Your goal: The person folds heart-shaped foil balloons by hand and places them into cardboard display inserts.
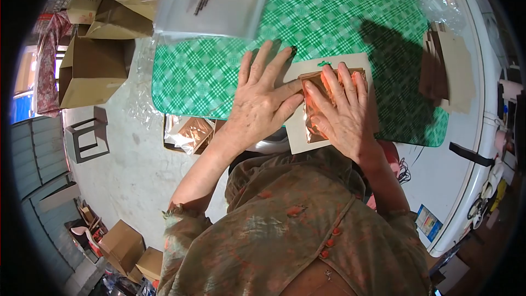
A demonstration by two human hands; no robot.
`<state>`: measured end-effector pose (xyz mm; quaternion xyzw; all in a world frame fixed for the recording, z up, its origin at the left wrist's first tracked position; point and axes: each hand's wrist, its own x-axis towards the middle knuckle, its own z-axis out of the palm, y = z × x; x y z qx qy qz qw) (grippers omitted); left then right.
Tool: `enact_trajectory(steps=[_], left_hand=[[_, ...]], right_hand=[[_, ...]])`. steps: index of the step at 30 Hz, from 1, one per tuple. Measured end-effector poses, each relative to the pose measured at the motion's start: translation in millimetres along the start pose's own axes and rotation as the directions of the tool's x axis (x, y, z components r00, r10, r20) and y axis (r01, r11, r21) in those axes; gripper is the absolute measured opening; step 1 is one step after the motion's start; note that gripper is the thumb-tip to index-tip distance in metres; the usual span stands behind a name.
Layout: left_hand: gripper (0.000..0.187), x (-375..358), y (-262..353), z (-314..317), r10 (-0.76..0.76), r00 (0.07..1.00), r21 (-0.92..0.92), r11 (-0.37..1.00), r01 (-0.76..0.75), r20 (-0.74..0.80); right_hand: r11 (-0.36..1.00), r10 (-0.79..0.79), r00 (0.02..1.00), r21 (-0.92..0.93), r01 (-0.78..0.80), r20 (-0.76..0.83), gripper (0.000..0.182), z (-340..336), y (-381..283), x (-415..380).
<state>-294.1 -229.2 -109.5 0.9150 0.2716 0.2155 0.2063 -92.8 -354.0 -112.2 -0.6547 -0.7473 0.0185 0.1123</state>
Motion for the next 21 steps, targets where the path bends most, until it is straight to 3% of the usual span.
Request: enact_trajectory(steps=[5,8,21], left_hand=[[0.024,9,4,20,-0.161,0.98,-0.179,0.974,0.139,-0.117],[0.024,17,7,27,-0.223,0.958,-0.178,0.965,0.192,-0.179],[0.025,21,9,36,-0.171,0.953,-0.078,0.985,0.157,-0.251]], right_hand=[[1.0,-0.011,1.0,-0.012,0.011,-0.001,0.076,4,3,-1],[1.0,-0.007,1.0,-0.012,0.007,-0.011,0.073,4,2,-1],[1.0,-0.015,0.999,0.017,0.016,-0.042,0.064,6,3,-2]])
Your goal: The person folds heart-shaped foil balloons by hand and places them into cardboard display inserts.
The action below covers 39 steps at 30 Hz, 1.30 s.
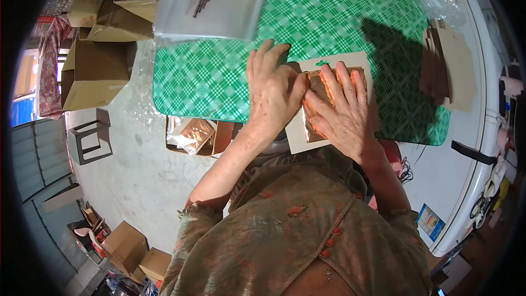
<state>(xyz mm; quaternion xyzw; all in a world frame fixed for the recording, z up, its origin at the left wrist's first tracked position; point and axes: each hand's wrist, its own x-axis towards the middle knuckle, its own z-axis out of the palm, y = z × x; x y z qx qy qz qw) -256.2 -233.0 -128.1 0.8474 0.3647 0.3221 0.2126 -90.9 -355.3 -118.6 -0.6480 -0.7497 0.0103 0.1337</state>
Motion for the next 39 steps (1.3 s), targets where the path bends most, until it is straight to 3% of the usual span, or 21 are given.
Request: enact_trajectory(steps=[14,26,29,32,35,36,39], left_hand=[[0.026,7,-7,1,0.13,0.991,0.078,0.989,-0.126,-0.039],[0.022,10,-5,1,0.085,0.995,0.036,0.996,-0.083,-0.058],[0.02,11,-3,3,0.11,0.991,0.065,0.992,-0.106,-0.071],[0.025,20,2,2,0.23,0.968,0.1,0.97,-0.22,-0.097],[0.037,26,27,9,0.202,0.979,-0.329,0.926,-0.184,0.021],[0.054,24,27,10,0.222,0.96,-0.447,0.886,-0.126,0.168],[0.068,13,31,16,0.316,0.908,-0.338,0.916,-0.216,0.276]], right_hand=[[0.999,-0.032,0.999,0.0,0.032,-0.006,0.064,-2,0,1],[0.989,-0.051,0.996,0.143,0.04,0.073,0.051,-6,5,-6],[0.987,-0.049,0.996,0.156,0.036,0.08,0.048,-7,6,-5],[0.986,-0.053,0.995,0.16,0.039,0.084,0.045,-8,5,-5],[0.991,-0.057,0.99,0.128,0.04,0.131,0.045,-5,9,-7],[0.993,-0.06,0.986,0.113,0.043,0.154,0.046,-4,10,-8],[0.986,-0.022,0.996,0.167,0.007,0.091,0.052,-6,7,-1]])
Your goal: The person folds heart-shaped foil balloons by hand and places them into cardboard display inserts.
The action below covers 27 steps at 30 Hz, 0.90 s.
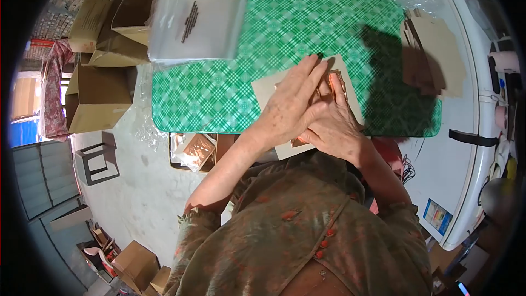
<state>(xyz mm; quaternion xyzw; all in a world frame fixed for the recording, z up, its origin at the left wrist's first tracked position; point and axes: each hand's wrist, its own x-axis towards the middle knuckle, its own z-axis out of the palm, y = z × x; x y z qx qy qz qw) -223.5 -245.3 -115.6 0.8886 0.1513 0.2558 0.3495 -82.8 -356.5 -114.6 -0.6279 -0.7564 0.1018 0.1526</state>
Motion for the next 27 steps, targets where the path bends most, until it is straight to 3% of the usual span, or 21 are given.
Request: enact_trajectory(steps=[4,9,15,27], left_hand=[[0.078,1,-5,-1,-0.016,0.996,-0.027,0.999,0.018,0.087],[0.081,0,-5,6,-0.042,0.992,0.057,0.998,0.035,0.12],[0.08,1,-3,8,-0.014,0.993,0.151,0.988,-0.003,0.113],[0.075,1,4,20,-0.056,0.988,0.412,0.911,-0.009,0.147]], right_hand=[[0.999,0.049,0.998,0.008,-0.049,0.038,0.062,-6,-3,1],[1.0,0.006,0.997,-0.016,-0.007,-0.073,0.076,6,0,-9],[0.998,-0.061,0.984,-0.002,0.062,-0.17,0.077,2,2,-23],[0.969,0.23,0.968,-0.065,-0.238,-0.103,0.095,-20,12,-70]])
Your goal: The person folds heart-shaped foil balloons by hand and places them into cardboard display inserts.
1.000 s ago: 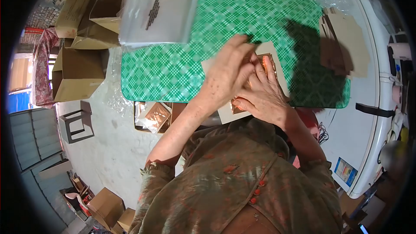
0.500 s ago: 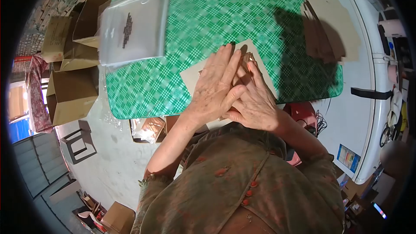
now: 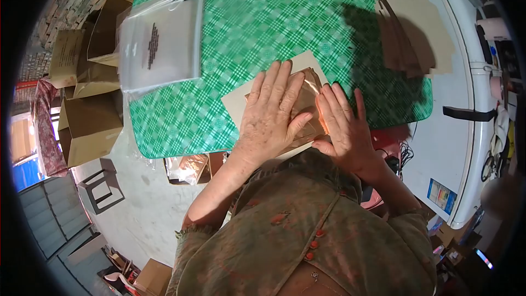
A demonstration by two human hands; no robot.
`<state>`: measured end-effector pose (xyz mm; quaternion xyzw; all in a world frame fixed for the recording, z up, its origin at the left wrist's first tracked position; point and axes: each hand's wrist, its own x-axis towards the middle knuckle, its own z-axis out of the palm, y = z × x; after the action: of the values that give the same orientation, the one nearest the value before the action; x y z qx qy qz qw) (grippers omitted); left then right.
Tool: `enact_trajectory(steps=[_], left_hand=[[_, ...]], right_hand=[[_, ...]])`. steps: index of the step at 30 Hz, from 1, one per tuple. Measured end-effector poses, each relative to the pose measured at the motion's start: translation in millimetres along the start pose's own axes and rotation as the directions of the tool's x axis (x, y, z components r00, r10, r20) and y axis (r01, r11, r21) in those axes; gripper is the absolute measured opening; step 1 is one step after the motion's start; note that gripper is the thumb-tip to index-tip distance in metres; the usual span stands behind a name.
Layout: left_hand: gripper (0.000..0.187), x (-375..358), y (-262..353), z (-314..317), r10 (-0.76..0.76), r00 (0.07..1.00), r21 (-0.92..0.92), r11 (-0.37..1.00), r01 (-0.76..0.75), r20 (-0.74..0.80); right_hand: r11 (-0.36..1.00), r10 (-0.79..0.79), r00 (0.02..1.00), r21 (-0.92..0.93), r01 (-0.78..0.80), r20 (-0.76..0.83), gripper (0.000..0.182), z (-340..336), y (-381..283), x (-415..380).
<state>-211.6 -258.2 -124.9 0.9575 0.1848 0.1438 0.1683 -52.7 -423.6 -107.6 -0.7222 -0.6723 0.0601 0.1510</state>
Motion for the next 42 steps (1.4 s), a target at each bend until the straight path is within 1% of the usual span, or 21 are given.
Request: enact_trajectory(steps=[2,5,6,9,12,15,18,21,24,33,36,39,42], left_hand=[[0.076,0,1,1,-0.002,1.0,0.004,1.0,0.002,-0.004],[0.077,1,2,0,-0.003,1.0,-0.002,1.0,0.003,-0.017],[0.077,1,2,0,-0.003,1.0,-0.006,1.0,0.003,-0.021],[0.076,1,4,-1,-0.002,1.0,-0.009,1.0,0.002,-0.023],[0.075,1,4,-3,-0.007,0.999,-0.044,0.999,0.005,-0.037],[0.074,0,5,-3,-0.013,0.999,-0.024,1.0,0.012,-0.038],[0.072,-1,4,-4,-0.015,0.999,-0.029,0.999,0.014,-0.028],[0.07,-2,9,-7,-0.042,0.999,0.044,0.998,0.043,-0.014],[0.068,-2,11,-3,-0.048,0.999,0.071,0.996,0.049,-0.013],[0.067,1,12,-4,-0.071,0.997,0.068,0.995,0.068,0.029],[0.068,2,12,-4,-0.063,0.998,0.051,0.997,0.062,0.023],[0.068,1,11,-3,-0.061,0.998,0.061,0.996,0.059,0.028],[0.068,2,12,-3,-0.069,0.997,0.072,0.995,0.066,0.041]], right_hand=[[1.0,0.007,1.0,0.004,-0.007,-0.025,0.094,0,4,-5],[1.0,0.007,0.993,-0.028,-0.011,-0.114,0.09,1,9,-8],[1.0,0.016,0.993,-0.018,-0.018,-0.117,0.081,-2,9,-7],[1.0,0.001,0.988,-0.008,-0.002,-0.152,0.069,-2,18,0],[0.999,-0.031,0.997,-0.039,0.028,-0.077,0.061,-11,25,11],[0.997,-0.059,0.998,-0.045,0.058,-0.025,0.058,-13,34,16],[0.99,-0.123,0.992,-0.068,0.121,-0.021,0.057,-12,48,19],[0.984,-0.172,0.985,-0.042,0.172,0.007,0.055,-22,53,24],[0.976,-0.209,0.978,-0.058,0.209,0.013,0.053,-21,60,28],[0.942,-0.332,0.94,-0.026,0.335,0.076,0.053,-29,76,41],[0.932,-0.363,0.928,0.026,0.362,0.08,0.053,-31,79,44],[0.913,-0.405,0.914,0.058,0.403,0.025,0.049,-28,78,46],[0.904,-0.422,0.906,0.088,0.419,0.015,0.044,-28,78,48]])
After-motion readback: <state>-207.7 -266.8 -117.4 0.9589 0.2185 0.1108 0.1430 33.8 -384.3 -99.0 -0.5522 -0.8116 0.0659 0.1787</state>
